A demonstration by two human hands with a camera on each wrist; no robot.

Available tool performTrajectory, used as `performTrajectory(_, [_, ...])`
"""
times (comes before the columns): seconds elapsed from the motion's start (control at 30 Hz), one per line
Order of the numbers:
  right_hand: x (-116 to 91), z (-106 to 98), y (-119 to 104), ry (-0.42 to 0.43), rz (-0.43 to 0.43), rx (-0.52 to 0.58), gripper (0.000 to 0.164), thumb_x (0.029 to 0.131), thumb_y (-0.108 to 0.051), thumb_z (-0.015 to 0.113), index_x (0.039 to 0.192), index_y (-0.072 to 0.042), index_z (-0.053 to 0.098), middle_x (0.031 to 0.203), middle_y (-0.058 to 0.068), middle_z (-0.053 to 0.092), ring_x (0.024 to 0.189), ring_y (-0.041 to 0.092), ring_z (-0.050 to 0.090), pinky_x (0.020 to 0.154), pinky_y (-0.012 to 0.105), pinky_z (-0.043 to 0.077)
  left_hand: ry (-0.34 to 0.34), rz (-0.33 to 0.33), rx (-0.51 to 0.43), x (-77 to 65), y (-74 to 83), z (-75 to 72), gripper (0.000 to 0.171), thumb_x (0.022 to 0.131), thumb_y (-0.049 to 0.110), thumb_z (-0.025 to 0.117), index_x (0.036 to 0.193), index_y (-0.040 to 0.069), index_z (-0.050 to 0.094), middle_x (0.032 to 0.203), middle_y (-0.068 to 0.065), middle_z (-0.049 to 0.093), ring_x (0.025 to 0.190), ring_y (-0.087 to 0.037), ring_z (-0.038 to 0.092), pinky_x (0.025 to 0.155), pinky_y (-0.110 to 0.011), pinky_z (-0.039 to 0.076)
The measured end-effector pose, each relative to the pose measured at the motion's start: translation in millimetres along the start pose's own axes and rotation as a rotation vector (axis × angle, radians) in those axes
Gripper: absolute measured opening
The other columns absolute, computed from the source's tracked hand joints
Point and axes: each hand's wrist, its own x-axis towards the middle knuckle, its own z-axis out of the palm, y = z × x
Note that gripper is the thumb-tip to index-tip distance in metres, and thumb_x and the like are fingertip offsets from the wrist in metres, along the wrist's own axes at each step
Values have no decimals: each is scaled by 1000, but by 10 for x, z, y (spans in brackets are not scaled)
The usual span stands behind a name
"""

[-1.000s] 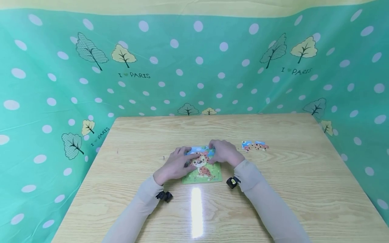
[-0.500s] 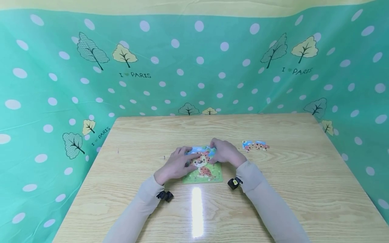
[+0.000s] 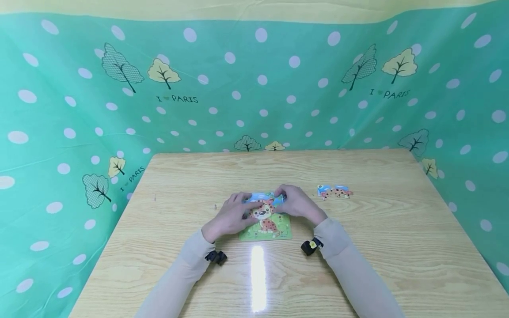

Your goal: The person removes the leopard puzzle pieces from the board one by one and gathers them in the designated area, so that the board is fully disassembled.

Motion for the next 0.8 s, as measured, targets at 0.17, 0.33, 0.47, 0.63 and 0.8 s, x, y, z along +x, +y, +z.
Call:
performTrajectory(0.17, [-1, 12, 168, 82, -21, 173, 29, 105, -18, 67, 129, -3, 66, 104, 11, 69, 84, 19, 62, 73, 30, 53, -1, 4, 2, 8, 2, -6, 55, 104, 45, 67, 156, 30, 56, 167, -15, 40, 151, -40, 38, 125, -62, 33])
performTrajectory(0.33, [15, -14, 240, 113, 18, 268, 29, 105, -20, 68, 128, -2, 65, 96, 9, 73, 78, 19, 67, 72, 29, 57, -1, 3, -10, 6, -3, -12, 55, 104, 44, 67, 156, 29, 56, 168, -16, 39, 152, -41, 37, 126, -62, 32])
performTrajectory(0.47, [11, -21, 274, 137, 40, 300, 28, 104, -22, 70, 123, -3, 67, 87, 6, 71, 75, 19, 67, 69, 27, 58, 1, 7, -11, 2, -10, -1, 55, 104, 44, 67, 156, 29, 56, 168, -16, 39, 151, -41, 37, 126, -62, 33])
performTrajectory(0.63, [2, -27, 321, 169, 32, 323, 26, 104, -25, 71, 120, -4, 70, 84, 8, 72, 72, 20, 67, 67, 27, 57, 2, 3, -9, 2, -12, 14, 55, 104, 45, 67, 156, 29, 56, 168, -15, 39, 151, -40, 37, 126, -61, 33])
performTrajectory(0.8, [-20, -52, 339, 204, 31, 314, 26, 104, -26, 72, 121, -6, 73, 96, 13, 77, 77, 20, 68, 70, 27, 58, -2, -1, 1, 2, -5, 10, 55, 104, 45, 67, 156, 30, 56, 168, -15, 39, 152, -40, 37, 126, -61, 33])
